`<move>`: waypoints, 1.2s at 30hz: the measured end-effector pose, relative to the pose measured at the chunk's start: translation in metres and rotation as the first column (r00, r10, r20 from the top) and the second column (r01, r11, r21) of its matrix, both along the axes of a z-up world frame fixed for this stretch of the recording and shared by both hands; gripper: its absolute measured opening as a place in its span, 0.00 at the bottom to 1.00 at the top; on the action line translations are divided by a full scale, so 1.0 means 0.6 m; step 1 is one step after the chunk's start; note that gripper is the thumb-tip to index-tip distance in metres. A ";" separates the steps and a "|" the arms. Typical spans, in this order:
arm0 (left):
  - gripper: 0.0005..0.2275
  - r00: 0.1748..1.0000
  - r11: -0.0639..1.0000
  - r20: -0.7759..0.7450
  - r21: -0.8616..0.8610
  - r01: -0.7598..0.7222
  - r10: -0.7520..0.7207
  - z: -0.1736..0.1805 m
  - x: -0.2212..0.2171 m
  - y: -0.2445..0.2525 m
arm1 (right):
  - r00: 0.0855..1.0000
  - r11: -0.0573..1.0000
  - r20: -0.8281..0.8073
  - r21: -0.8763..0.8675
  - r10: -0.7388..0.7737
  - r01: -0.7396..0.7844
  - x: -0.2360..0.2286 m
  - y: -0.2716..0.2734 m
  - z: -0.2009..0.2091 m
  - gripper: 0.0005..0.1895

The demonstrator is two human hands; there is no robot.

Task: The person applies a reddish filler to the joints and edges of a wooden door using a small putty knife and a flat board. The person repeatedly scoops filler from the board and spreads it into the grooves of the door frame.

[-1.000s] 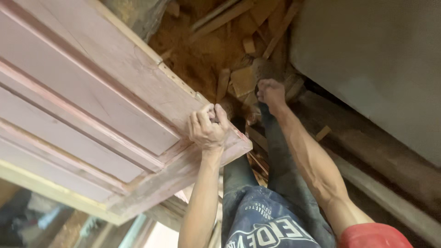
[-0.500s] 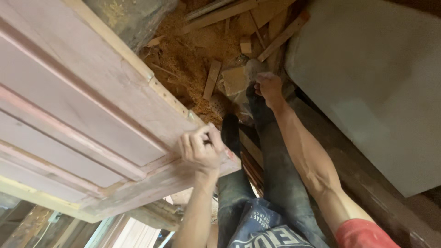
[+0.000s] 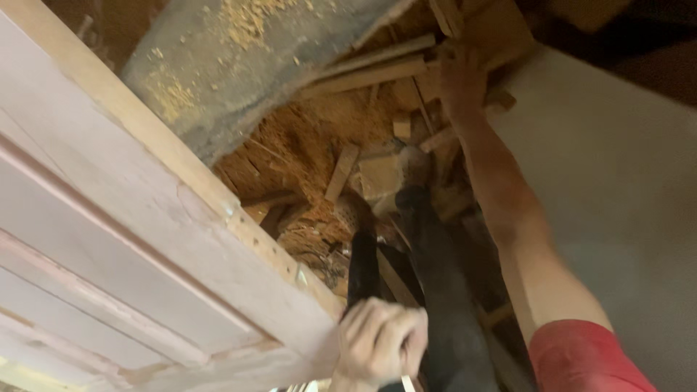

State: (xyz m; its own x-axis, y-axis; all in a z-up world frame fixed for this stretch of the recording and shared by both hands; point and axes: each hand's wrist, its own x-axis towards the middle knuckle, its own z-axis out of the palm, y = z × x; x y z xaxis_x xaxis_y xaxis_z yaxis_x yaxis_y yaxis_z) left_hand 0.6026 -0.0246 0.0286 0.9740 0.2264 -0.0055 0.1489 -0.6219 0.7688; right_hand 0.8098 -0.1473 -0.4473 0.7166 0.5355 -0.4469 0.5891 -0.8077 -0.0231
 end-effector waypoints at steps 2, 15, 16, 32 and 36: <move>0.08 0.997 0.996 -0.066 -0.076 -0.036 0.031 0.016 0.010 0.001 | 0.994 0.998 0.098 0.032 0.048 -0.051 0.007 -0.012 -0.036 0.24; 0.06 0.997 0.996 0.039 -0.068 -0.060 0.062 0.000 -0.004 0.004 | 0.243 0.442 -0.920 0.087 -0.308 0.893 -0.145 0.007 0.300 0.12; 0.05 0.995 0.996 0.058 -0.057 -0.072 0.075 0.000 -0.002 0.001 | 0.172 0.367 -0.937 0.052 -0.302 0.929 -0.154 0.012 0.361 0.11; 0.21 0.551 -0.228 -0.767 -0.631 -0.742 0.330 0.110 0.048 0.018 | -0.229 0.168 -0.973 -0.227 -0.008 0.959 -0.126 0.044 0.924 0.08; 0.12 0.463 -0.397 -0.840 -0.542 -0.741 0.283 0.064 0.078 0.036 | -0.013 0.228 -0.996 -0.033 -0.088 0.973 -0.154 0.048 0.955 0.09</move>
State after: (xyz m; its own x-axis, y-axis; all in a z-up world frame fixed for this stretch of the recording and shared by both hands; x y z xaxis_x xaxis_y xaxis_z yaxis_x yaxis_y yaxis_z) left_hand 0.6491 -0.0027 0.0672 0.2860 0.1807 -0.9410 0.1555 0.9603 0.2316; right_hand 0.7176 -0.1182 0.1257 0.4085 0.4928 -0.7683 -0.7991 -0.2136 -0.5619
